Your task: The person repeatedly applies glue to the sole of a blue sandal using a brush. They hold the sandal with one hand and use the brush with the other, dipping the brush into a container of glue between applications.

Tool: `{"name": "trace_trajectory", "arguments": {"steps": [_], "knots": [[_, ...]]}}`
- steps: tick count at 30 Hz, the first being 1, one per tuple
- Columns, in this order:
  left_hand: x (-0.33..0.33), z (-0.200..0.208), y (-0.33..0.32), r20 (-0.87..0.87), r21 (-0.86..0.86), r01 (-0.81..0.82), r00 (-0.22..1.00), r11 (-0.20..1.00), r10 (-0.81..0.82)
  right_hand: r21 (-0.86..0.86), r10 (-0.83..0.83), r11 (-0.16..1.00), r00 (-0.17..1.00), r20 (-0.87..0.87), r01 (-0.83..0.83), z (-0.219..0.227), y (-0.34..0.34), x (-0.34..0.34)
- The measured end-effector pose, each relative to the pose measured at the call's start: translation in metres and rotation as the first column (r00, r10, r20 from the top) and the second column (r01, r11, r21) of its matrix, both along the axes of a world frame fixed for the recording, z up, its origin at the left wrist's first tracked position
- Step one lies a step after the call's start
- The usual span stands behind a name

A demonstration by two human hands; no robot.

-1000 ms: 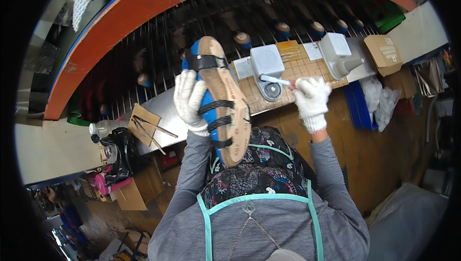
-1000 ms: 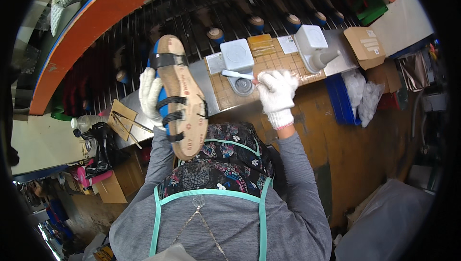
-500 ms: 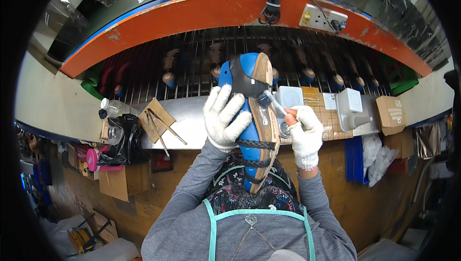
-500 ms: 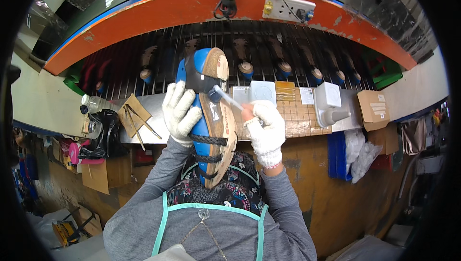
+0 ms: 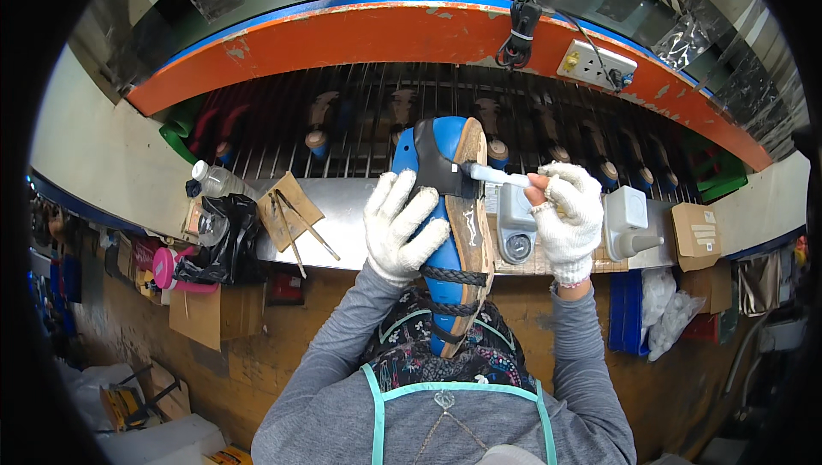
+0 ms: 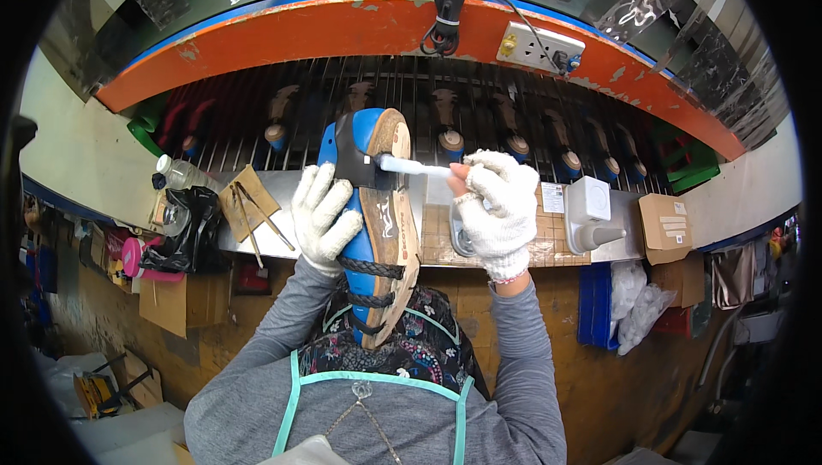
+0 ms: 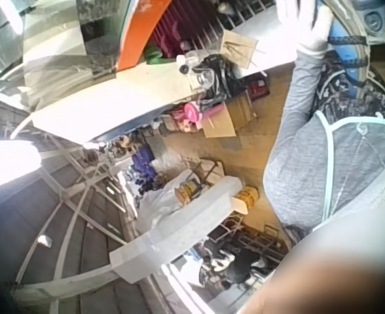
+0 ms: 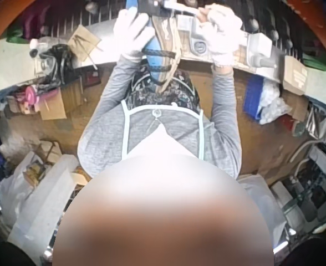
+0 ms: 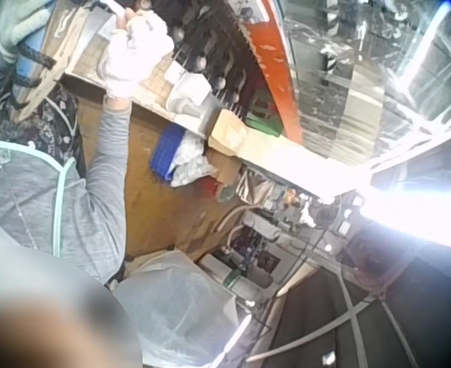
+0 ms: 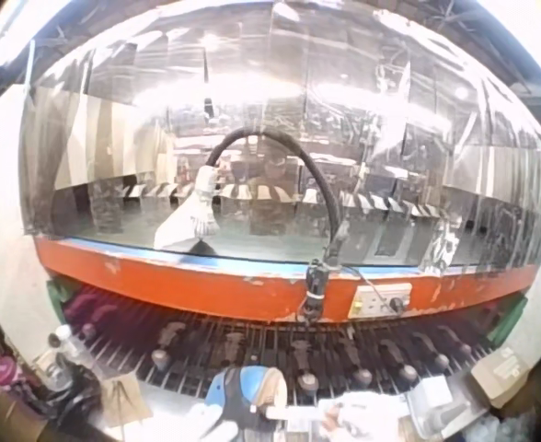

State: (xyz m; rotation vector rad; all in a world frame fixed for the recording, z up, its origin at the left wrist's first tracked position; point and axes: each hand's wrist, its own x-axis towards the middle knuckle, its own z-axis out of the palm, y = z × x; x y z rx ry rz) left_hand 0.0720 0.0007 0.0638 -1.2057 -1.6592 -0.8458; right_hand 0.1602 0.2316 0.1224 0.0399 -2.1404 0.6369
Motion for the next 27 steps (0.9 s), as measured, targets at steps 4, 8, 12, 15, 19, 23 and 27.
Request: {"name": "trace_trajectory", "arguments": {"steps": [4,8,12,15,19,23,27], "knots": [[-0.002,0.004,-0.005,-0.009,-0.023,-0.007,1.0,1.0,0.007,0.129,0.023,0.991,0.999,-0.025,-0.02,0.005,0.001,0.004],[-0.002,0.01,-0.006,0.005,-0.039,0.002,1.0,0.999,-0.002,0.202,0.062,0.977,0.998,0.026,-0.066,0.017,0.006,0.008],[-0.004,0.015,-0.005,-0.008,-0.018,0.016,1.0,1.0,-0.016,0.23,0.111,0.965,0.99,0.085,-0.128,0.03,0.013,0.013],[-0.008,0.017,-0.002,-0.022,-0.001,0.035,0.999,0.999,-0.035,0.013,0.286,0.957,0.948,0.137,-0.29,0.037,0.022,0.005],[-0.012,0.019,0.0,-0.057,0.034,0.019,0.998,0.999,-0.017,0.107,0.09,0.989,0.992,0.089,-0.1,0.023,0.02,0.005],[-0.016,0.021,-0.003,-0.05,0.054,-0.001,0.999,0.999,0.003,-0.189,0.306,0.942,0.941,0.143,-0.277,0.003,0.006,0.03],[-0.019,0.021,-0.008,-0.074,0.008,-0.033,0.997,0.999,0.034,-0.206,0.232,0.959,0.956,0.18,-0.194,-0.002,-0.001,0.041]]}}
